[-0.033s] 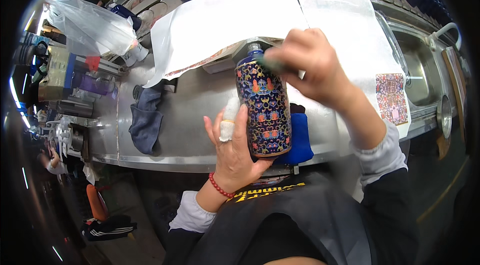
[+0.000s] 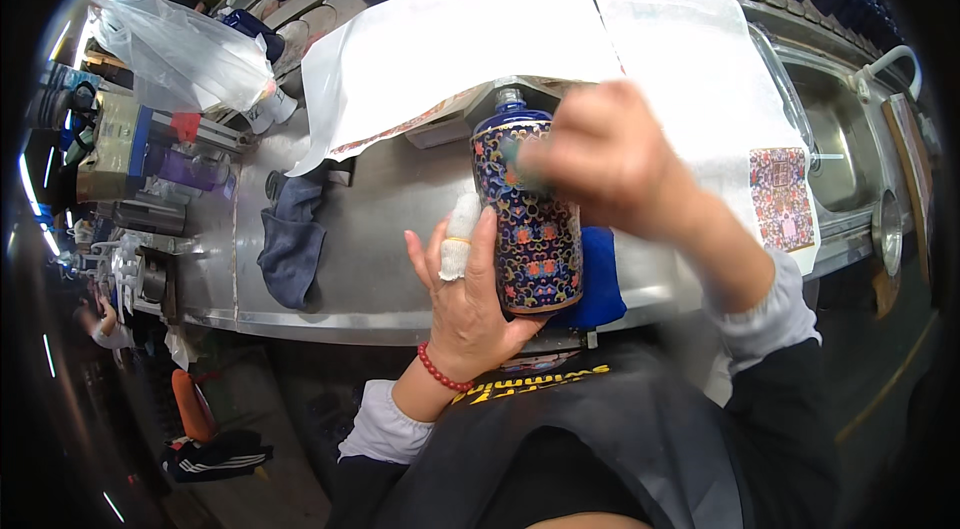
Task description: The person holds a decorated ceramic vase and scrubs its surface with a green sponge. The person rotates the vase to clean different sides, then places it on a tray with other similar vases and picks up a plain blue vase to continue the task.
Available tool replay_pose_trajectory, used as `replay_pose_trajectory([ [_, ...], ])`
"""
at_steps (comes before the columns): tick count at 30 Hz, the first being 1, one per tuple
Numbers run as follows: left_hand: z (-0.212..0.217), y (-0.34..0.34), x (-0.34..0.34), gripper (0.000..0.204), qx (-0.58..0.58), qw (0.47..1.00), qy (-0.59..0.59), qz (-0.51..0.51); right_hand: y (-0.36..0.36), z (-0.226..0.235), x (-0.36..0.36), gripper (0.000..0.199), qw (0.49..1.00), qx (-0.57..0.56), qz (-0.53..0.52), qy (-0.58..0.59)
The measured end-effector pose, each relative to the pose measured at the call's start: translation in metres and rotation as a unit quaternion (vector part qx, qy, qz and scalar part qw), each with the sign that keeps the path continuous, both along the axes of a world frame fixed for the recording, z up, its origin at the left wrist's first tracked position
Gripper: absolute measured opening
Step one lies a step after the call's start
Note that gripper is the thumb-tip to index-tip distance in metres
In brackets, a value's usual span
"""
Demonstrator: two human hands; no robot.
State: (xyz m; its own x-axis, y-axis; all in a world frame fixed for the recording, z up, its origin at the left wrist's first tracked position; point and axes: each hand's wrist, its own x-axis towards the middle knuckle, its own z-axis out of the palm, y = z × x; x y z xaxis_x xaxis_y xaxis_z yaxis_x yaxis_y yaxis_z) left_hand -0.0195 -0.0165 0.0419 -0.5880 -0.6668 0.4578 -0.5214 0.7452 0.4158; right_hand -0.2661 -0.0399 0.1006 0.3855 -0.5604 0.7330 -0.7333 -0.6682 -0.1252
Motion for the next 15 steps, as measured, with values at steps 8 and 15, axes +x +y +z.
replay_pose_trajectory([
  [8,-0.005,-0.001,0.001,0.113,-0.014,1.0,-0.005,0.002,-0.002,0.004,0.003,0.015,0.979,0.1,-0.069,-0.165],
  [15,-0.013,-0.001,0.004,0.118,0.02,1.0,0.007,-0.004,0.017,0.008,0.004,0.02,0.917,0.317,0.135,-0.2],
])
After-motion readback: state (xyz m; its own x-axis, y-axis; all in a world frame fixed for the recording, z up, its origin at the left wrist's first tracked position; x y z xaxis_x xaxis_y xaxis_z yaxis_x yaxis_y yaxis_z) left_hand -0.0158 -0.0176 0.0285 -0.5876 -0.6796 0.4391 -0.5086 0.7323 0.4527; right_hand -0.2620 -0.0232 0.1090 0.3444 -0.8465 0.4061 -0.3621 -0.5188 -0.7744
